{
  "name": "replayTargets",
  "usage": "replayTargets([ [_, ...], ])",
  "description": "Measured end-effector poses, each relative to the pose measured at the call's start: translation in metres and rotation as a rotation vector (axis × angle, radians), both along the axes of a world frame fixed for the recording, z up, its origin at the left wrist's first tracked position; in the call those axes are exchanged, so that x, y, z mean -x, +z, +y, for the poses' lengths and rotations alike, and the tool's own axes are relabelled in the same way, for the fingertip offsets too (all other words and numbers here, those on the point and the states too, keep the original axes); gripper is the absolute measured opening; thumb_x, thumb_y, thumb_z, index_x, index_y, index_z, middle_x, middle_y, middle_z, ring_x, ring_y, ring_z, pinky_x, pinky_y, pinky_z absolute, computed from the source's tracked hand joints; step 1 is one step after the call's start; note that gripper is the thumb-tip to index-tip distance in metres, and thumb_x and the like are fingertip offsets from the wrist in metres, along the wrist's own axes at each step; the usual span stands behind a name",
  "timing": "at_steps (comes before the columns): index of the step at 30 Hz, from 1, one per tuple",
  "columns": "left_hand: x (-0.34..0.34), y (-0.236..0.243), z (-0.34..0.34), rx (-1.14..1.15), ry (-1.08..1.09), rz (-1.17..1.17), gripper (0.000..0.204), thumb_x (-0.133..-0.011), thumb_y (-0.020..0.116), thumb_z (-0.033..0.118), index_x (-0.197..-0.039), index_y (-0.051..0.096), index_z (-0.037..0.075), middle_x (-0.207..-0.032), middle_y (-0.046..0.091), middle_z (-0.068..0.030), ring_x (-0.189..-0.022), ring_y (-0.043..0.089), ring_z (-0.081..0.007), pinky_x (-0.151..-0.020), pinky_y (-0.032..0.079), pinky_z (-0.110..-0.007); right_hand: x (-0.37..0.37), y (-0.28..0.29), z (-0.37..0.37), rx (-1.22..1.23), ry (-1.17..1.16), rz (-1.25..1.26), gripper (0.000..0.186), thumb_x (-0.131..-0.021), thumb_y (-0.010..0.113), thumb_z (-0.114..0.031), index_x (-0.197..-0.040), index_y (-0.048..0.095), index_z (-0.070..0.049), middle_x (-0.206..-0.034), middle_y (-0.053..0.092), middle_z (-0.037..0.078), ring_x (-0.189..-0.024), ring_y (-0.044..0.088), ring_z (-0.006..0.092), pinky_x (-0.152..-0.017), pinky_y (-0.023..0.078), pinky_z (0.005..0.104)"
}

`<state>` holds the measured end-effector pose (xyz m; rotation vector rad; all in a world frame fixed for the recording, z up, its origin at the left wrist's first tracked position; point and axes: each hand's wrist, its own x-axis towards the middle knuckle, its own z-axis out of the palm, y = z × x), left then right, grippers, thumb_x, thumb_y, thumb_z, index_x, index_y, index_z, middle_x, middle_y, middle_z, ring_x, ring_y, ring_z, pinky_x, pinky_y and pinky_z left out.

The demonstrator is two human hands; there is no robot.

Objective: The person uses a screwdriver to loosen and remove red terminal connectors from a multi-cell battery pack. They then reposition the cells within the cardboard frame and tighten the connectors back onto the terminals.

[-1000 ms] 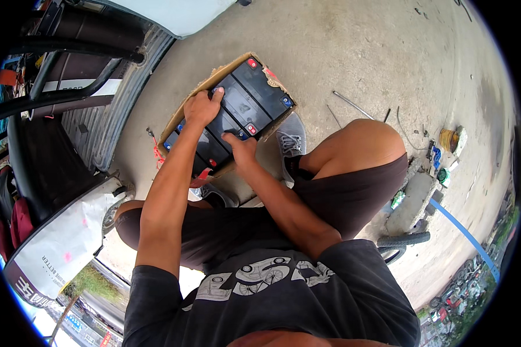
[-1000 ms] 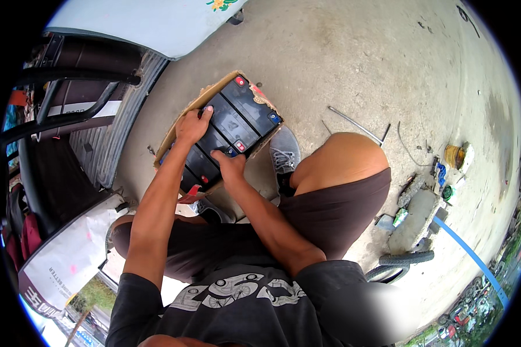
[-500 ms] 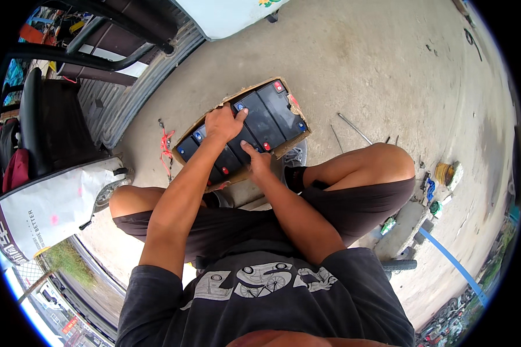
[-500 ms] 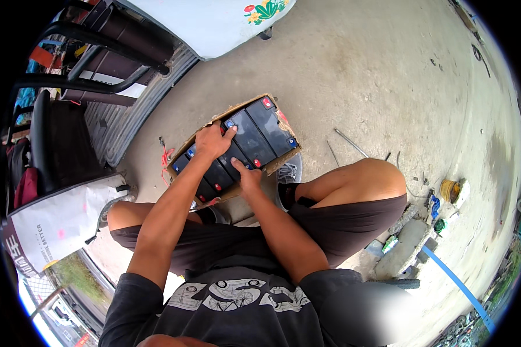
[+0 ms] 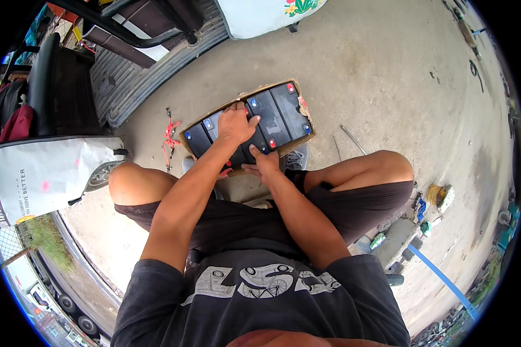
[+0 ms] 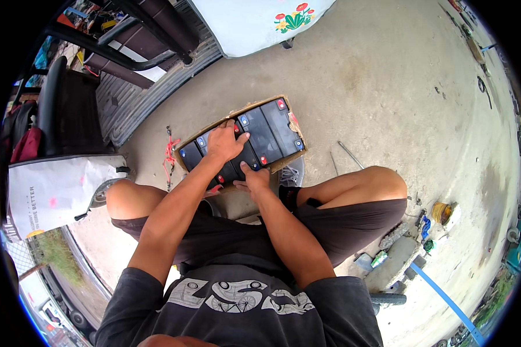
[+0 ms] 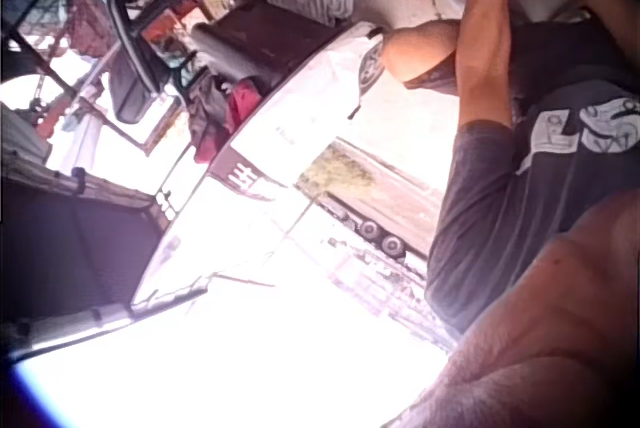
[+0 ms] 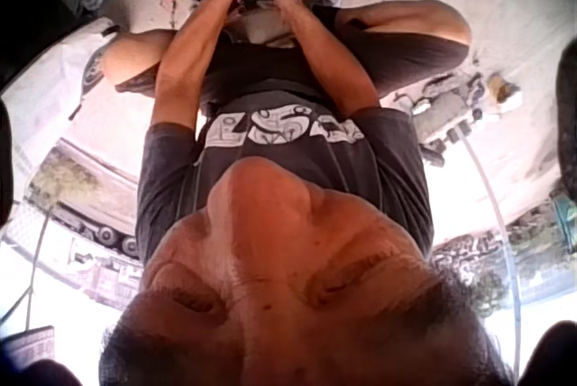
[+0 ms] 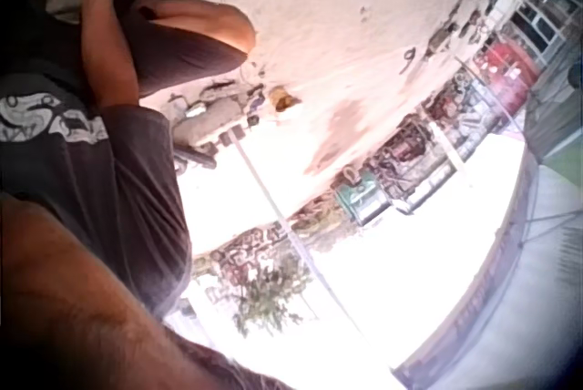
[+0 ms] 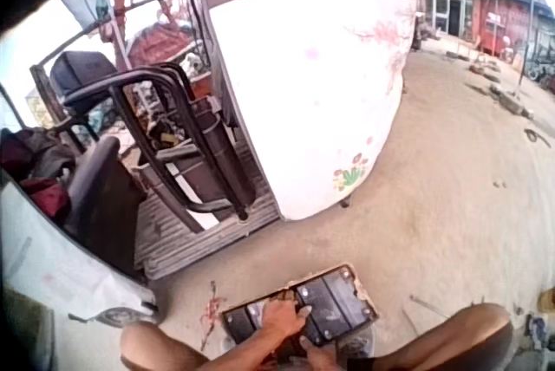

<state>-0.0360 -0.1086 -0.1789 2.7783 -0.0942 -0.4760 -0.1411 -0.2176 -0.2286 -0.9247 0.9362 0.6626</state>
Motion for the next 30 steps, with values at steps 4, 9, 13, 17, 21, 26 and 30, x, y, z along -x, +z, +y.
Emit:
replayTargets([
  [4,-0.008,-0.014,0.006,0.001,-0.002,-0.066,0.06,-0.087,0.066,0.044,-0.124,0.054,-0.003,-0.123,0.063,-0.0188,-0.116,0.059,-0.0332,-0.098,0.047,-0.042,-0.008,0.008,0.007,0.159,0.054,-0.02,0.035,-0.09,0.07,-0.017,-0.107,0.054,0.009,-0.093,0.065,0.022,-0.067,0.072,0.0374,-0.048,0.06,0.0385],
  [9,-0.013,-0.02,0.008,-0.026,-0.01,-0.079,0.056,-0.087,0.065,0.041,-0.123,0.054,-0.002,-0.125,0.062,-0.0184,-0.116,0.059,-0.0336,-0.098,0.047,-0.043,-0.008,0.0,0.004,0.245,0.111,-0.062,0.024,-0.089,0.066,-0.008,-0.097,0.056,0.013,-0.091,0.065,0.024,-0.067,0.072,0.0343,-0.048,0.059,0.0379],
  [13,-0.016,-0.015,0.006,-0.002,0.006,-0.051,0.054,-0.088,0.064,0.039,-0.121,0.055,-0.002,-0.125,0.062,-0.0198,-0.116,0.059,-0.0343,-0.097,0.048,-0.043,-0.009,0.002,0.003,0.293,0.187,-0.103,0.017,-0.089,0.062,-0.002,-0.093,0.056,0.013,-0.088,0.065,0.023,-0.066,0.071,0.0333,-0.049,0.059,0.0374],
  [17,-0.014,-0.012,0.008,-0.004,-0.005,0.006,0.052,-0.088,0.064,0.037,-0.121,0.055,-0.002,-0.123,0.063,-0.0205,-0.114,0.06,-0.0346,-0.097,0.048,-0.043,-0.002,-0.006,0.006,0.232,0.098,-0.072,0.013,-0.087,0.061,0.002,-0.092,0.056,0.013,-0.081,0.066,0.022,-0.064,0.071,0.0323,-0.049,0.059,0.0378],
  [21,-0.019,-0.017,0.01,-0.015,-0.01,-0.034,0.052,-0.088,0.064,0.035,-0.124,0.056,-0.002,-0.118,0.066,-0.02,-0.108,0.064,-0.0354,-0.095,0.049,-0.044,-0.001,0.002,0.004,0.289,0.05,-0.119,0.011,-0.087,0.06,0.002,-0.088,0.058,0.013,-0.078,0.066,0.02,-0.061,0.07,0.0304,-0.048,0.057,0.0352],
  [26,-0.019,-0.012,0.007,-0.023,-0.001,0.007,0.049,-0.088,0.063,0.035,-0.121,0.057,-0.001,-0.118,0.066,-0.0192,-0.109,0.064,-0.0339,-0.095,0.049,-0.044,-0.006,0.011,-0.015,0.528,0.205,-0.376,0.011,-0.084,0.063,0.001,-0.088,0.061,0.011,-0.078,0.068,0.018,-0.062,0.07,0.0309,-0.051,0.055,0.0346],
  [30,-0.018,-0.008,0.007,-0.015,0.003,0.03,0.046,-0.089,0.062,0.033,-0.12,0.058,0.0,-0.118,0.066,-0.019,-0.109,0.064,-0.0335,-0.095,0.049,-0.043,-0.002,0.018,-0.018,1.097,0.523,-0.721,0.027,-0.076,0.07,-0.003,-0.099,0.063,0.01,-0.083,0.067,0.018,-0.075,0.067,0.0391,-0.072,0.055,0.0419],
])
